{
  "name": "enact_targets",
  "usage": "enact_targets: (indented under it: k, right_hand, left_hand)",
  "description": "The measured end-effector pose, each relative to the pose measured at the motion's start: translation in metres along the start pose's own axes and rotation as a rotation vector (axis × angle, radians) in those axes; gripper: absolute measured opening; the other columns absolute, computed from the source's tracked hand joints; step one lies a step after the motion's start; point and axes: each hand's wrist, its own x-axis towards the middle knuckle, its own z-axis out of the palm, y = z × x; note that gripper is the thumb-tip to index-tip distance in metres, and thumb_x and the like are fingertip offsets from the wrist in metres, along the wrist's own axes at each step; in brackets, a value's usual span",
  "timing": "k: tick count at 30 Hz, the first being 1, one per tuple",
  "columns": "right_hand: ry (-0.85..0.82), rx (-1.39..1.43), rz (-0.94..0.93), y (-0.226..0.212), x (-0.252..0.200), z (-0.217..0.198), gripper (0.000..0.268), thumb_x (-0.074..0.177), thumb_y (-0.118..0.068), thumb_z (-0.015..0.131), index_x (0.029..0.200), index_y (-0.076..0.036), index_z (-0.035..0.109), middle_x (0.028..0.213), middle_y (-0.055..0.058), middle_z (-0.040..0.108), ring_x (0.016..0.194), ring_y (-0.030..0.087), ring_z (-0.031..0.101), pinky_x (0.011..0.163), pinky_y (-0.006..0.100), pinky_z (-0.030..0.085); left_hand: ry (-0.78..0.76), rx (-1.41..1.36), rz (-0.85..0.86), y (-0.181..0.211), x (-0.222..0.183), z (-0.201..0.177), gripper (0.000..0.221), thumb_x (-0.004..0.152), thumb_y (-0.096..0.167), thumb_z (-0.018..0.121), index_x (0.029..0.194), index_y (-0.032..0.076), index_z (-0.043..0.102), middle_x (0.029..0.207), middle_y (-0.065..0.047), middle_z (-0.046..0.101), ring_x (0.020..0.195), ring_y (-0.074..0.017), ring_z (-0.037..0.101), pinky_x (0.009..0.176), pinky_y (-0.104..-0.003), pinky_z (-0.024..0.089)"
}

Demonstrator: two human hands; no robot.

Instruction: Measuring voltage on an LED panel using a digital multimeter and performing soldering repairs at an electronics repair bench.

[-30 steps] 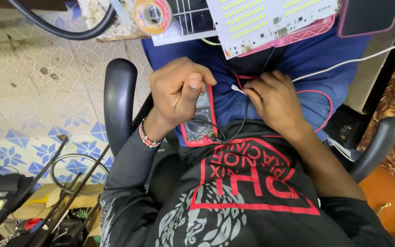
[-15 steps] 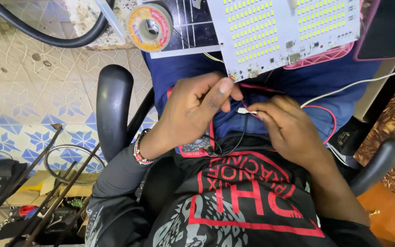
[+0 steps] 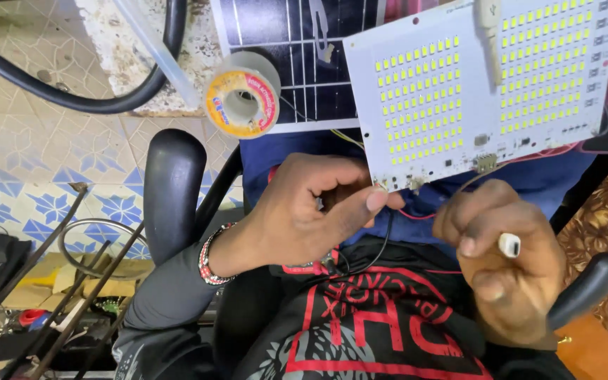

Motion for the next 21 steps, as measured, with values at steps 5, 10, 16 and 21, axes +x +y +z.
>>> enact_targets:
  k: [5, 10, 16, 21]
  right_hand:
    - [-0.101, -0.584, -0.186, 0.02, 0.003, -0.016, 0.031, 0.093, 0.003, 0.068, 0.123, 0.003, 0.06, 0.056, -0.002, 0.035, 0.048, 0.01, 0.032, 0.049, 0.026, 0.033]
    - [-0.037, -0.928, 0.069, 0.014, 0.003, -0.025, 0.021, 0.096, -0.009, 0.077, 0.115, -0.016, 0.071, 0.056, -0.004, 0.051, 0.049, 0.011, 0.036, 0.055, 0.027, 0.036]
    - [-0.646, -0.548, -0.005, 0.035, -0.01, -0.067, 0.067, 0.095, -0.012, 0.068, 0.153, -0.006, 0.034, 0.072, -0.007, 0.048, 0.059, 0.006, 0.044, 0.056, 0.024, 0.042]
    - [-0.043, -0.961, -0.029, 0.009, -0.012, -0.018, 0.035, 0.094, 0.005, 0.082, 0.125, -0.005, 0.067, 0.066, 0.001, 0.052, 0.054, 0.013, 0.036, 0.059, 0.032, 0.036]
  left_hand:
    - [0.017, 0.051, -0.011, -0.005, 0.003, -0.005, 0.03, 0.1, 0.032, 0.056, 0.1, 0.01, 0.077, 0.064, 0.001, 0.059, 0.051, -0.0053, 0.04, 0.046, -0.024, 0.029]
    - [0.008, 0.044, -0.036, -0.005, 0.005, -0.007, 0.021, 0.096, 0.028, 0.061, 0.095, 0.01, 0.073, 0.058, 0.003, 0.051, 0.049, -0.0072, 0.041, 0.046, -0.024, 0.036]
    - [0.035, -0.01, -0.05, -0.009, 0.005, -0.005, 0.014, 0.092, 0.023, 0.067, 0.09, 0.01, 0.071, 0.054, 0.004, 0.05, 0.044, -0.0045, 0.039, 0.041, -0.022, 0.032]
    - [0.022, 0.012, -0.047, -0.007, 0.006, -0.007, 0.015, 0.092, 0.024, 0.066, 0.086, 0.011, 0.068, 0.05, 0.006, 0.045, 0.041, -0.0058, 0.036, 0.041, -0.023, 0.03]
